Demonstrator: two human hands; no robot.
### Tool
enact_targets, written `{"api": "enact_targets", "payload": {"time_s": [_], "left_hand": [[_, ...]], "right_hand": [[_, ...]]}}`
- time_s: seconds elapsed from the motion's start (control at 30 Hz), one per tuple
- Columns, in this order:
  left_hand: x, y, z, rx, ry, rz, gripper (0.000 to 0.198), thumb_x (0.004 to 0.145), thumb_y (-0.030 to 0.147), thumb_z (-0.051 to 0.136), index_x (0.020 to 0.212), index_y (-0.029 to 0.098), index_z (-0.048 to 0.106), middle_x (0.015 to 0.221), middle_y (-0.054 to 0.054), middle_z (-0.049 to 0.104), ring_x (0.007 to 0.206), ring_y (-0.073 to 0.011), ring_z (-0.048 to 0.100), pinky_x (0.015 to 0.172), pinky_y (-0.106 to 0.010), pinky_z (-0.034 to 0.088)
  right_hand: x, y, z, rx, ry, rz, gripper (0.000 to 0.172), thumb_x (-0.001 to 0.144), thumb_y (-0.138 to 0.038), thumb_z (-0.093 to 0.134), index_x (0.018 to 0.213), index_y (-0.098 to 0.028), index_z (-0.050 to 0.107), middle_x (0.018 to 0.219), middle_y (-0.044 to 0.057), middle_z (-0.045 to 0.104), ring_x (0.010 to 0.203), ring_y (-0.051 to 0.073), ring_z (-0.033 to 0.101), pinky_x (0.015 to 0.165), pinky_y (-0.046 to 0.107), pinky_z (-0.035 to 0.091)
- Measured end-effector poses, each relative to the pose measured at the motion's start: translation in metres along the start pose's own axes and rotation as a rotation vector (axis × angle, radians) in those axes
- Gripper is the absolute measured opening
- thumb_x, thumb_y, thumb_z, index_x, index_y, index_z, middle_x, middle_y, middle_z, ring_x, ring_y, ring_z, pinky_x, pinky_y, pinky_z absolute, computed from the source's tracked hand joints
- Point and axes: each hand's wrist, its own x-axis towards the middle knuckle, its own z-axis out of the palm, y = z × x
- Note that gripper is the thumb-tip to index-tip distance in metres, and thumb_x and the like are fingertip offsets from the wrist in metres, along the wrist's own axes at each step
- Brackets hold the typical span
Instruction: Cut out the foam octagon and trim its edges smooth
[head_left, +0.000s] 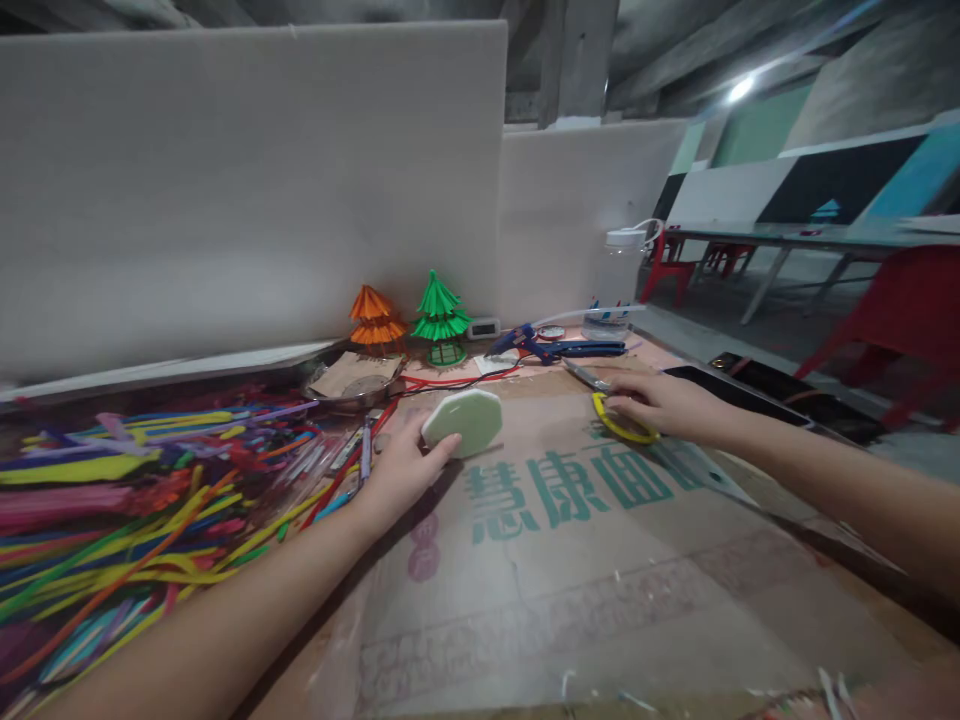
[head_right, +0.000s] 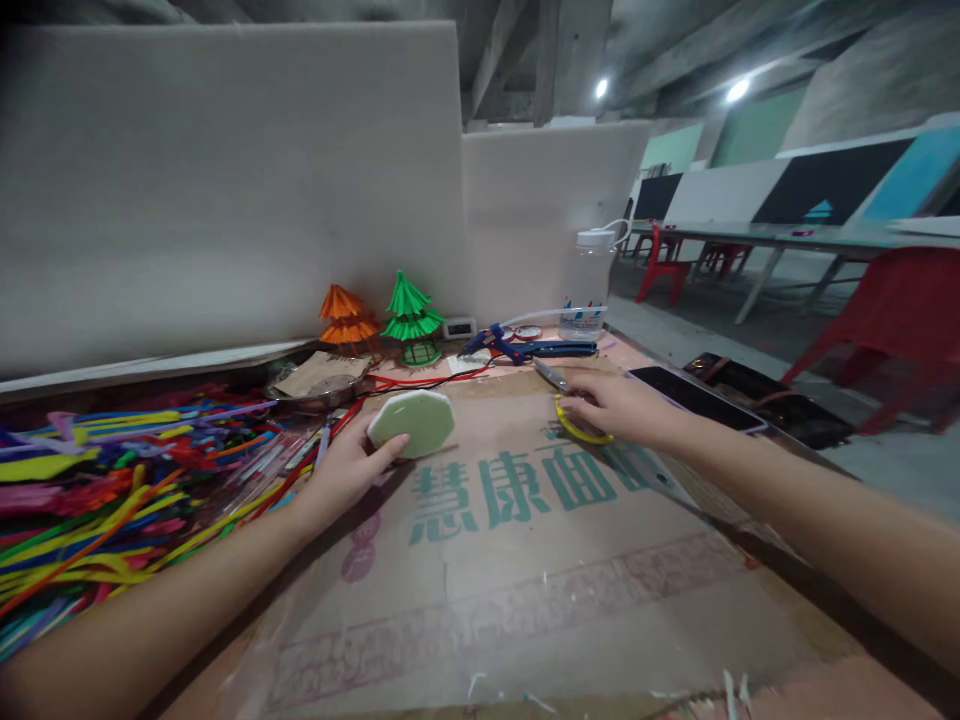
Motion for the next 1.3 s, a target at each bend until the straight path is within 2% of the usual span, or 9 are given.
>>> {"api": "enact_targets", "payload": {"time_s": [0.1,0.17,0.27,0.33,0.43,0.53,0.63,0.9,1.3], "left_hand": [[-0.003,0.002,0.001,0.007,0.009,-0.002,0.039,0.08,0.041,0.064,0.108,0.015,0.064,0.105,-0.009,0.072,0.096,-0.0252,0.067,0.089,-0.039,0.052],[-0.005,0.004,0.001,-0.011,0.013,-0.008,0.038,0.08,0.039,0.065,0.11,0.016,0.064,0.106,-0.009,0.072,0.096,-0.0245,0.067,0.088,-0.038,0.052],[-0.006,0.008,0.002,-0.072,-0.001,-0.003,0.033,0.081,0.034,0.064,0.109,0.017,0.064,0.101,-0.006,0.072,0.091,-0.0216,0.067,0.082,-0.033,0.054],[-0.007,0.009,0.002,-0.089,-0.011,-0.021,0.03,0.081,0.032,0.065,0.108,0.019,0.064,0.095,-0.004,0.071,0.082,-0.0185,0.067,0.072,-0.028,0.055],[-0.01,0.009,0.001,-0.063,-0.048,-0.05,0.025,0.083,0.036,0.066,0.101,0.019,0.064,0.08,0.0,0.067,0.061,-0.0137,0.06,0.053,-0.023,0.05],[-0.015,0.008,0.0,0.04,-0.095,0.077,0.017,0.087,0.034,0.061,0.093,0.018,0.066,0.08,-0.001,0.068,0.065,-0.0146,0.062,0.061,-0.025,0.052],[-0.018,0.006,-0.002,0.147,-0.064,0.208,0.017,0.089,0.026,0.059,0.103,0.018,0.066,0.098,-0.005,0.073,0.089,-0.0193,0.067,0.08,-0.03,0.053],[-0.012,0.001,-0.004,0.16,0.005,0.12,0.028,0.093,0.032,0.054,0.118,0.02,0.061,0.111,-0.008,0.07,0.101,-0.0236,0.066,0.088,-0.034,0.053],[-0.013,0.0,-0.006,0.25,-0.096,0.28,0.02,0.097,0.024,0.05,0.109,0.021,0.065,0.108,-0.006,0.07,0.099,-0.0198,0.064,0.09,-0.032,0.049]], "right_hand": [[0.009,-0.039,0.017,0.099,0.166,-0.029,0.035,0.095,-0.042,0.048,0.116,-0.02,0.066,0.098,0.009,0.069,0.087,0.023,0.063,0.073,0.031,0.048],[0.02,-0.071,0.033,0.259,0.136,-0.046,0.039,0.093,-0.041,0.054,0.125,-0.019,0.061,0.083,0.004,0.065,0.072,0.019,0.059,0.063,0.028,0.046],[0.038,-0.109,0.06,0.473,0.078,-0.117,0.035,0.088,-0.034,0.061,0.119,-0.017,0.063,0.069,-0.001,0.056,0.061,0.015,0.051,0.054,0.024,0.039],[0.046,-0.118,0.073,0.539,0.104,-0.169,0.015,0.088,-0.026,0.06,0.097,-0.016,0.067,0.067,-0.001,0.056,0.059,0.013,0.05,0.054,0.023,0.037],[0.044,-0.115,0.082,0.461,0.193,-0.322,0.011,0.089,-0.022,0.056,0.084,-0.016,0.064,0.071,0.001,0.06,0.063,0.014,0.052,0.058,0.024,0.038],[0.034,-0.108,0.078,0.326,0.174,-0.466,0.013,0.088,-0.018,0.053,0.093,-0.017,0.064,0.077,0.003,0.063,0.068,0.015,0.054,0.061,0.025,0.038],[0.028,-0.108,0.074,0.277,0.174,-0.452,0.017,0.091,-0.023,0.051,0.103,-0.016,0.062,0.087,0.006,0.065,0.073,0.018,0.056,0.063,0.028,0.04],[0.032,-0.102,0.068,0.294,0.3,-0.428,0.031,0.101,-0.03,0.038,0.124,-0.016,0.054,0.113,0.014,0.065,0.1,0.026,0.06,0.083,0.039,0.048],[0.027,-0.095,0.067,0.283,0.212,-0.461,0.029,0.099,-0.026,0.042,0.12,-0.015,0.06,0.104,0.012,0.071,0.091,0.023,0.064,0.079,0.035,0.048]]}}
